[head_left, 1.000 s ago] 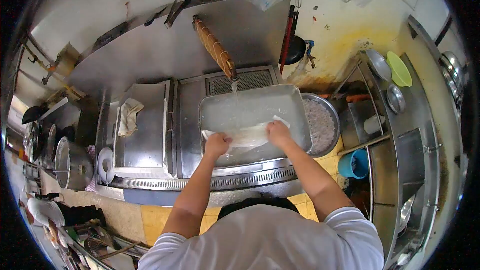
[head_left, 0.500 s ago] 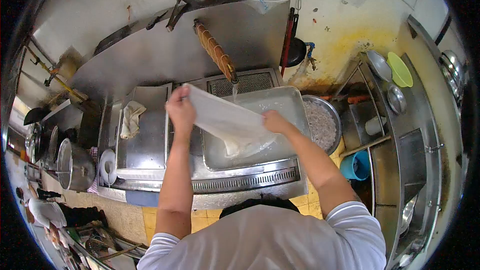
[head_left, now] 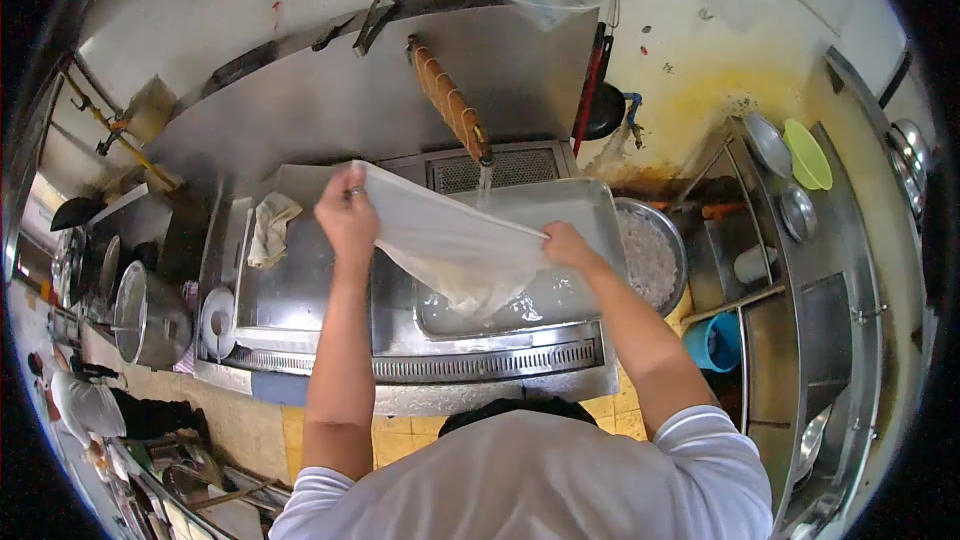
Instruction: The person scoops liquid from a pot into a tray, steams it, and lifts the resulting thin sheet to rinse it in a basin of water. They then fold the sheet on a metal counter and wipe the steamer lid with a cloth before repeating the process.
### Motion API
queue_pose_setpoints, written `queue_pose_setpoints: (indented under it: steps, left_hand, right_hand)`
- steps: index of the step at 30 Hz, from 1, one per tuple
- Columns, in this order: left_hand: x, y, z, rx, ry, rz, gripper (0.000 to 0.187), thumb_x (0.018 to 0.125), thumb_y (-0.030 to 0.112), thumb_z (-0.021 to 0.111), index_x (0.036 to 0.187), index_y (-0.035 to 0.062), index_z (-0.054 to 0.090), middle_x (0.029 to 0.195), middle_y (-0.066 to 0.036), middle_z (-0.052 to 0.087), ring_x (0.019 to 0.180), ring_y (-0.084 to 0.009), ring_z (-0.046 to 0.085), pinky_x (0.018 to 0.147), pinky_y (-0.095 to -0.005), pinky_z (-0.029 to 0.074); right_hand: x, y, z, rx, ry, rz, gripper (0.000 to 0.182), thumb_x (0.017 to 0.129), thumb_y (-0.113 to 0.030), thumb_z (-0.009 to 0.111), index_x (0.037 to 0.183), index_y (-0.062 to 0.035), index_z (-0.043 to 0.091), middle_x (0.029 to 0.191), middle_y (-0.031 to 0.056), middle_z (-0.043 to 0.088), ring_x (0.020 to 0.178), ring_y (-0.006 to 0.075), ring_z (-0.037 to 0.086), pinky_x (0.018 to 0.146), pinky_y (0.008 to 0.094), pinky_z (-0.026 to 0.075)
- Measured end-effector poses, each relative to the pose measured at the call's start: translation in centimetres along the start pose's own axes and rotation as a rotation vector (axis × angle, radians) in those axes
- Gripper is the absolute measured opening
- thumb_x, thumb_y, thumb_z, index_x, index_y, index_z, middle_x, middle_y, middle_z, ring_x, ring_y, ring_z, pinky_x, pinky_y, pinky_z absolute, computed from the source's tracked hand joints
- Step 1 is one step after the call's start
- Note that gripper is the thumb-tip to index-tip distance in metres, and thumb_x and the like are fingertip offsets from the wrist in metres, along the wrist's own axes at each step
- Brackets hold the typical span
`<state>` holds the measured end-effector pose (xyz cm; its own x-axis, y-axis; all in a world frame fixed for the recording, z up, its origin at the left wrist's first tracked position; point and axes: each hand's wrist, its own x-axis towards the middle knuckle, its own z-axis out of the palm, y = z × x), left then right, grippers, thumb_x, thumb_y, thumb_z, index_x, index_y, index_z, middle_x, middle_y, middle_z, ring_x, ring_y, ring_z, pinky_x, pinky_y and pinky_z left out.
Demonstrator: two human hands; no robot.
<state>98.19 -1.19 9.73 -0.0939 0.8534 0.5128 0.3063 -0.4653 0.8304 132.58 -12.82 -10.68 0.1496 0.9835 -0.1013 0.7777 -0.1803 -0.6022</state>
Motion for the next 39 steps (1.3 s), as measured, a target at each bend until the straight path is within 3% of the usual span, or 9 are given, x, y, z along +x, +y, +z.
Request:
queue_pose_setpoints:
  steps: [3, 5, 8, 11, 15, 19, 22, 28, 39]
  left_hand:
    - [-4.3, -2.8, 3.4, 0.041, -0.146, 0.176, 0.032, 0.077, -0.011, 0.059, 0.102, 0.0011, 0.075, 0.100, -0.013, 0.077, 0.092, -0.0206, 0.074, 0.083, -0.0329, 0.057]
    - [-7.5, -2.0, 6.9, 0.049, -0.265, 0.240, 0.034, 0.075, -0.010, 0.061, 0.102, 0.0047, 0.077, 0.102, -0.013, 0.077, 0.091, -0.0238, 0.075, 0.082, -0.0346, 0.058]
    - [-6.1, -0.3, 7.0, 0.039, -0.197, 0.331, 0.029, 0.077, -0.007, 0.065, 0.101, 0.0031, 0.076, 0.096, -0.012, 0.077, 0.085, -0.0214, 0.074, 0.077, -0.0331, 0.058]
    - [-0.1, 2.4, 0.5, 0.005, -0.019, -0.116, 0.015, 0.091, 0.003, 0.065, 0.101, 0.0006, 0.076, 0.091, -0.012, 0.076, 0.080, -0.0163, 0.071, 0.075, -0.0319, 0.056]
    - [-4.5, -5.0, 5.5, 0.031, -0.267, 0.134, 0.023, 0.094, 0.020, 0.071, 0.101, -0.0009, 0.075, 0.088, -0.013, 0.076, 0.083, -0.0192, 0.071, 0.080, -0.0341, 0.055]
    - [-7.6, -2.6, 12.0, -0.058, -0.657, -0.227, 0.033, 0.097, 0.031, 0.067, 0.106, -0.0004, 0.074, 0.093, -0.019, 0.076, 0.089, -0.0272, 0.073, 0.081, -0.0369, 0.054]
    - [-7.7, -3.1, 14.6, -0.104, -0.673, -0.324, 0.043, 0.102, 0.039, 0.060, 0.106, -0.0008, 0.073, 0.090, -0.022, 0.074, 0.084, -0.0308, 0.071, 0.079, -0.0413, 0.053]
    - [-10.0, 1.7, 11.9, 0.082, -0.836, -0.334, 0.055, 0.106, 0.046, 0.051, 0.097, -0.0046, 0.071, 0.077, -0.028, 0.066, 0.071, -0.0366, 0.065, 0.074, -0.0476, 0.049]
    - [-11.5, 2.0, 3.9, 0.165, -0.902, -0.054, 0.053, 0.107, 0.046, 0.047, 0.101, 0.0018, 0.075, 0.088, -0.027, 0.069, 0.084, -0.0455, 0.068, 0.079, -0.0462, 0.053]
  right_hand:
    - [0.2, -7.0, -3.0, 0.112, 0.057, -0.067, 0.026, 0.081, -0.009, 0.059, 0.101, -0.0001, 0.073, 0.099, 0.0265, 0.072, 0.093, 0.0416, 0.070, 0.084, 0.0461, 0.054]
    - [1.3, -13.5, -2.3, 0.559, 0.218, -0.377, 0.031, 0.084, -0.016, 0.063, 0.108, 0.0007, 0.072, 0.090, 0.0194, 0.074, 0.092, 0.0344, 0.072, 0.082, 0.0389, 0.055]
    - [-1.4, -18.6, -3.4, 0.462, -0.039, -0.067, 0.032, 0.086, -0.016, 0.058, 0.110, 0.0000, 0.072, 0.091, 0.0191, 0.074, 0.089, 0.0370, 0.071, 0.084, 0.0397, 0.055]
    - [-1.7, -2.7, 1.1, 0.028, 0.145, -0.108, 0.034, 0.086, -0.013, 0.055, 0.111, 0.0006, 0.071, 0.090, 0.0219, 0.073, 0.085, 0.0408, 0.069, 0.084, 0.0416, 0.055]
    - [-2.8, -3.9, -4.2, -0.012, -0.053, 0.066, 0.031, 0.090, -0.016, 0.060, 0.113, 0.0009, 0.072, 0.097, 0.0202, 0.074, 0.090, 0.0323, 0.071, 0.086, 0.0384, 0.054]
    - [-1.1, -13.1, -4.2, 0.944, 0.297, -0.119, 0.033, 0.096, -0.029, 0.069, 0.089, 0.0023, 0.072, 0.076, 0.0099, 0.070, 0.079, 0.0126, 0.066, 0.069, 0.0360, 0.052]
    - [0.3, -13.0, -4.5, 0.470, 0.254, -0.024, 0.033, 0.096, -0.028, 0.069, 0.083, 0.0027, 0.069, 0.075, 0.0141, 0.068, 0.073, 0.0216, 0.066, 0.065, 0.0419, 0.049]
    - [-0.4, -13.2, -6.5, 0.263, 0.599, -0.125, 0.033, 0.095, -0.027, 0.064, 0.085, 0.0039, 0.069, 0.084, 0.0281, 0.067, 0.082, 0.0456, 0.066, 0.072, 0.0512, 0.049]
    - [0.0, -11.6, -15.9, 0.185, 0.877, 0.032, 0.033, 0.096, -0.029, 0.065, 0.093, 0.0032, 0.071, 0.090, 0.0267, 0.070, 0.086, 0.0430, 0.067, 0.077, 0.0461, 0.051]
